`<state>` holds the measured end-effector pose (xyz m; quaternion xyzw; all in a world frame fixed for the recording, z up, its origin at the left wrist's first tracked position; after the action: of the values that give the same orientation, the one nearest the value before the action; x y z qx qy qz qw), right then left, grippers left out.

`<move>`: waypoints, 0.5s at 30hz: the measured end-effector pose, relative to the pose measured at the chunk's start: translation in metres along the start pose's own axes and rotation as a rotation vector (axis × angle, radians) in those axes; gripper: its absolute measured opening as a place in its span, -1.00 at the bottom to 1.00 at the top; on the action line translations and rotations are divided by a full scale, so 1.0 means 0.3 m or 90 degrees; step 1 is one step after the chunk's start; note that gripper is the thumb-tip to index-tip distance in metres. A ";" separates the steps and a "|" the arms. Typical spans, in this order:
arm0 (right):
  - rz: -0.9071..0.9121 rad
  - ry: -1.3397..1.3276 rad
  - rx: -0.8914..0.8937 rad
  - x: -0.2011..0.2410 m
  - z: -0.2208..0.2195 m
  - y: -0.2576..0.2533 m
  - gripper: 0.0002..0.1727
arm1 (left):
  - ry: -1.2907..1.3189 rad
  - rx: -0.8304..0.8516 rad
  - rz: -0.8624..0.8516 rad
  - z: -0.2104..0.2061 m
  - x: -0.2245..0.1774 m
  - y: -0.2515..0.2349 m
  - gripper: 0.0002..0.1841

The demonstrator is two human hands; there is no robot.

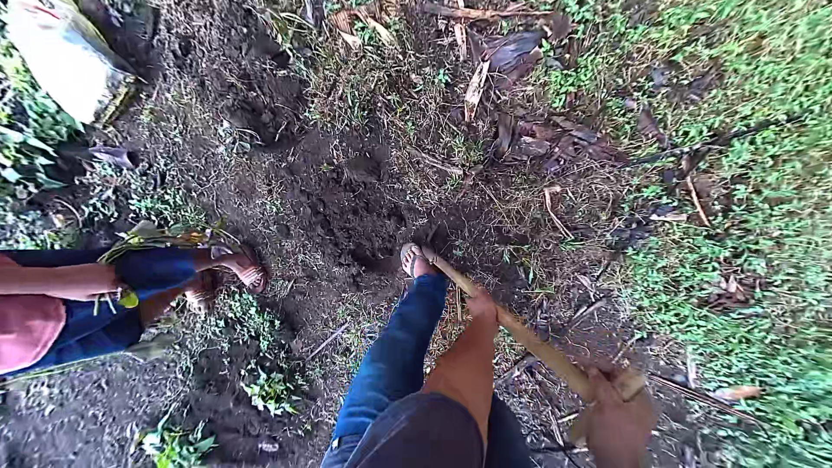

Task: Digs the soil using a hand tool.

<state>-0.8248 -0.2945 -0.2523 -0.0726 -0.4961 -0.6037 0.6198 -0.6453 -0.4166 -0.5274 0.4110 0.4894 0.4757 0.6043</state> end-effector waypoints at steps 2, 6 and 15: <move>0.015 0.040 -0.018 -0.096 0.054 -0.013 -0.77 | -0.072 0.074 -0.011 -0.004 0.050 -0.020 -0.36; -0.092 0.137 -0.093 -0.360 0.205 -0.155 -0.63 | -0.106 0.198 0.044 -0.001 0.158 0.050 -0.33; -0.245 -0.132 -0.027 -0.439 0.066 0.160 -0.74 | -0.081 0.149 0.132 0.151 0.192 0.013 -0.31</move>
<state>-0.7667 -0.1793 -0.3106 -0.0509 -0.5492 -0.7103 0.4374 -0.5976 -0.3610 -0.5270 0.5563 0.4569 0.4485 0.5297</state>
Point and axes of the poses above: each hand's wrist, its own y-axis away from the middle knuckle, its own z-axis out of the back of the hand, x = y × z, the point moved 10 cm from there along -y, towards the middle knuckle, and after that the axes turned 1 degree about x, right-handed, at the moved point
